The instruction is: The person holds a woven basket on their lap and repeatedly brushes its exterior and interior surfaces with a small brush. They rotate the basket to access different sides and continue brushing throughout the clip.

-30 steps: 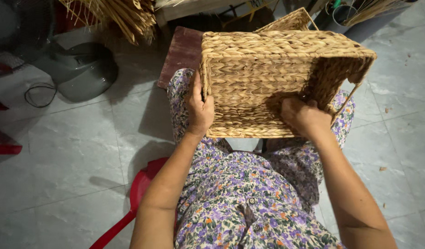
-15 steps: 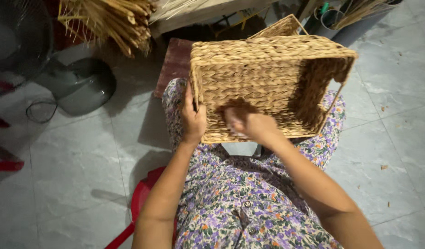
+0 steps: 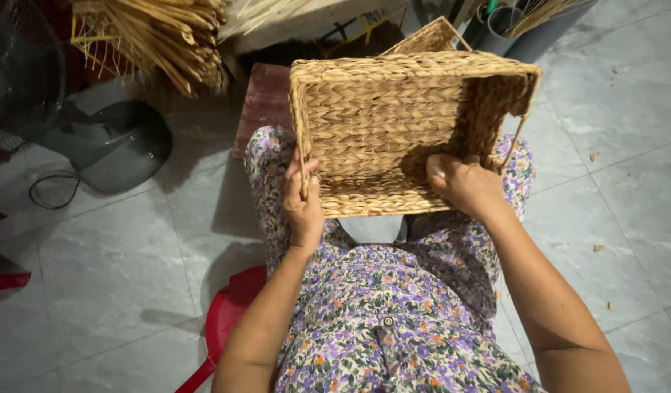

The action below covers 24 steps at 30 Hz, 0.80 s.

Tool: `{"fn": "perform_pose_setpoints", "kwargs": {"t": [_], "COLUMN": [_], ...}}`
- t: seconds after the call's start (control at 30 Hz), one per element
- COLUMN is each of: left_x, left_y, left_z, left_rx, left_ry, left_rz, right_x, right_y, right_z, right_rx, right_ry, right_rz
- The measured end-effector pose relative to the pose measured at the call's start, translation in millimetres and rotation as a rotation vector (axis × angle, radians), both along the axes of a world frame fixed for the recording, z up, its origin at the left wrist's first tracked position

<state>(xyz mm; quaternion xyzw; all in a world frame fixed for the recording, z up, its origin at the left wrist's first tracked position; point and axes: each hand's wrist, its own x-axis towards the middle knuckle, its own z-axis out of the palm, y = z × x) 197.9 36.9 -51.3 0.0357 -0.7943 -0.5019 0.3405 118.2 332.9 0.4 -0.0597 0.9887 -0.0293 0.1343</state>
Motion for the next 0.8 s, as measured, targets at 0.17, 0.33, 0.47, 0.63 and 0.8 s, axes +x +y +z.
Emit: {"fn": "perform_pose_setpoints", "kwargs": {"t": [0.17, 0.33, 0.47, 0.63, 0.8], "left_x": [-18, -55, -82, -126, -156], "left_y": [-7, -38, -62, -75, -53], "left_z": [38, 111, 171, 216, 194], "left_rx": [0.397, -0.128, -0.332, -0.483, -0.519], "left_ry": [-0.195, 0.17, 0.046, -0.036, 0.233], "left_rz": [-0.118, -0.269, -0.371, -0.605, -0.723], "right_x": [-4, 7, 14, 20, 41], "right_y": [-8, -17, -21, -36, -48], "right_z": [13, 28, 28, -1, -33], "right_rx": [-0.034, -0.136, -0.211, -0.122, -0.224], "right_ry": [0.009, 0.097, 0.196, 0.125, 0.194], "right_rz": [-0.004, 0.071, 0.115, 0.129, 0.192]}}
